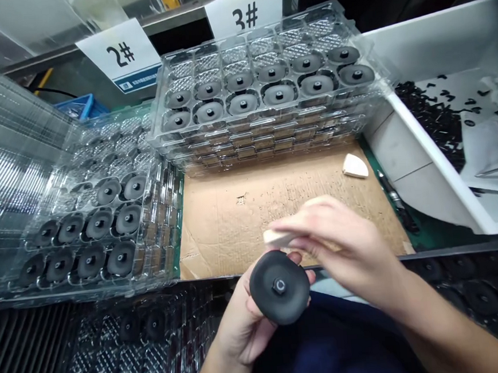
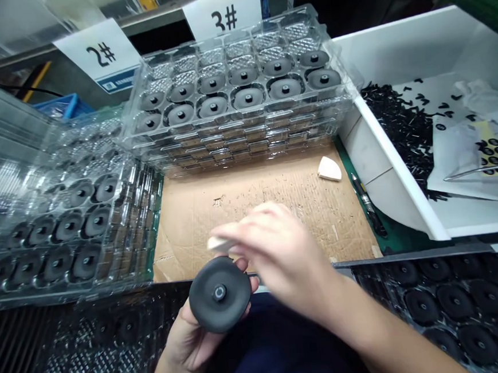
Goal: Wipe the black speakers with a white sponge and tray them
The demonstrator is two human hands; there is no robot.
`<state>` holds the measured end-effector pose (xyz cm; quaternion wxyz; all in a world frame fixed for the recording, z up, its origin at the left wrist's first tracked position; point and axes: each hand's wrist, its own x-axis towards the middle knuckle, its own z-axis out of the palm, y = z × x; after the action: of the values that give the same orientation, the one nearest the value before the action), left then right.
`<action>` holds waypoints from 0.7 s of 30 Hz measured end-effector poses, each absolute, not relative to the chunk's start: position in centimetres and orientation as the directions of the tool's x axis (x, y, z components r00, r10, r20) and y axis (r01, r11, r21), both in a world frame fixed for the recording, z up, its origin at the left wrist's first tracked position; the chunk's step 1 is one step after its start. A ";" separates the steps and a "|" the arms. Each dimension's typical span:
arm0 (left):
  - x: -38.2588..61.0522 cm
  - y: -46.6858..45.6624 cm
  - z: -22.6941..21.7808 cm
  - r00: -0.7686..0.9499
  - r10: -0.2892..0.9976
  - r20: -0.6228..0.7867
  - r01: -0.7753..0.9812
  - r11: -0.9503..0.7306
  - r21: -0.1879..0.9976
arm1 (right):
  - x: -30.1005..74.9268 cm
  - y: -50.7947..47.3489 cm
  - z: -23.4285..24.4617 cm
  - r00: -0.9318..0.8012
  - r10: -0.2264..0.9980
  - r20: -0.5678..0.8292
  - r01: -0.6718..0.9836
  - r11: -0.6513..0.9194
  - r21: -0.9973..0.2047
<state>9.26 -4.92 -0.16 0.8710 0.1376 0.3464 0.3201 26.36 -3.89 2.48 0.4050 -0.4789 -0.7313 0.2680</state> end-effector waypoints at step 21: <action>9.4 -5.5 -1.1 0.483 0.736 -0.475 -0.632 0.668 0.393 | 27.1 -6.7 -4.8 0.078 0.997 0.019 0.703 -0.042 -0.710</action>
<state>9.37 -5.49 -1.09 0.8570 0.0823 0.3153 0.3992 27.08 -6.72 -4.80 0.2883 -0.6752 -0.6293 0.2547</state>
